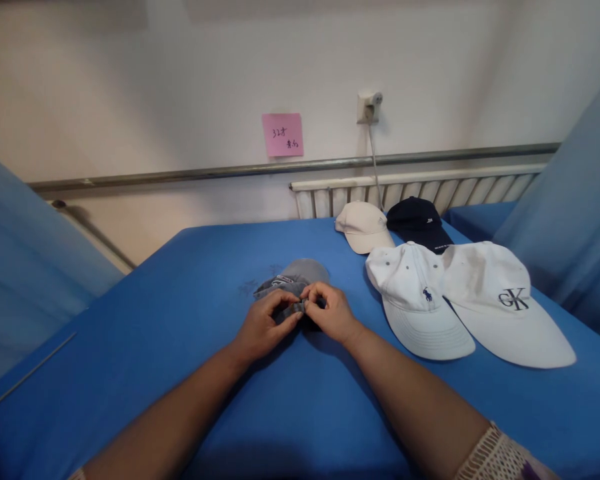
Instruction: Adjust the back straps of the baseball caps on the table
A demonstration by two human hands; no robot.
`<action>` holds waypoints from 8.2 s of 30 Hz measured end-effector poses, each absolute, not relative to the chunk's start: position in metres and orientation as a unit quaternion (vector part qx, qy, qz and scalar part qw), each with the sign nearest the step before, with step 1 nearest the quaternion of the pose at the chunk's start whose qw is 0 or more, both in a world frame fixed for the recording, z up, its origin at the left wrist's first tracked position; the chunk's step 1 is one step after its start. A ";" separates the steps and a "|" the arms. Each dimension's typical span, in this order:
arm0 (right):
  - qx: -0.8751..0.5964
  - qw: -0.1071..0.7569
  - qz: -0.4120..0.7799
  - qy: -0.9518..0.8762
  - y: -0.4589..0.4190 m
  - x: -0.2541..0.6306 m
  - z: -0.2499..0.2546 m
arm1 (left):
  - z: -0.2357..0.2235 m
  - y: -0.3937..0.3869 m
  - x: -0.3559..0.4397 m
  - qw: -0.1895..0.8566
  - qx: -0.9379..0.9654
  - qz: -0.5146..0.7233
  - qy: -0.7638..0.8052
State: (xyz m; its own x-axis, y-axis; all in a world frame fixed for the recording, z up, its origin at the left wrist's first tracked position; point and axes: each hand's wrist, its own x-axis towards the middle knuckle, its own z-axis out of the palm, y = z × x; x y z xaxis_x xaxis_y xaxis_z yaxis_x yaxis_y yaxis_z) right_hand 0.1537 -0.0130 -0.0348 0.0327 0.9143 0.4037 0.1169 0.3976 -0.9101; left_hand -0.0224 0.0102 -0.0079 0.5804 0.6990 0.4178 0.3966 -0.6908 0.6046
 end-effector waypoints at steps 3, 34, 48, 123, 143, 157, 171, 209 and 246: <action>-0.425 0.577 0.345 -0.606 -0.013 0.154 -0.034 | -0.007 0.010 -0.022 0.225 0.860 0.330 0.319; -0.436 0.537 0.386 -0.611 -0.011 0.159 -0.035 | -0.009 0.012 -0.024 0.252 0.840 0.346 0.334; -0.424 0.515 0.417 -0.618 -0.007 0.161 -0.037 | -0.010 0.016 -0.026 0.266 0.845 0.324 0.332; -0.413 0.440 0.444 -0.662 -0.011 0.163 -0.037 | -0.010 0.019 -0.030 0.228 0.854 0.317 0.345; -0.420 0.449 0.426 -0.663 -0.009 0.160 -0.041 | -0.012 0.024 -0.031 0.416 0.709 0.415 0.389; -0.427 0.470 0.434 -0.640 -0.007 0.158 -0.048 | -0.015 0.028 -0.032 0.480 0.650 0.439 0.393; -0.412 0.460 0.399 -0.678 -0.009 0.159 -0.040 | -0.008 0.028 -0.030 0.467 0.606 0.478 0.431; -0.484 0.496 0.463 -0.552 -0.001 0.151 -0.063 | 0.008 0.038 -0.065 0.200 0.888 0.173 0.376; -0.512 0.272 0.096 -0.809 -0.017 0.134 -0.048 | 0.026 0.021 -0.055 0.186 0.869 0.266 0.374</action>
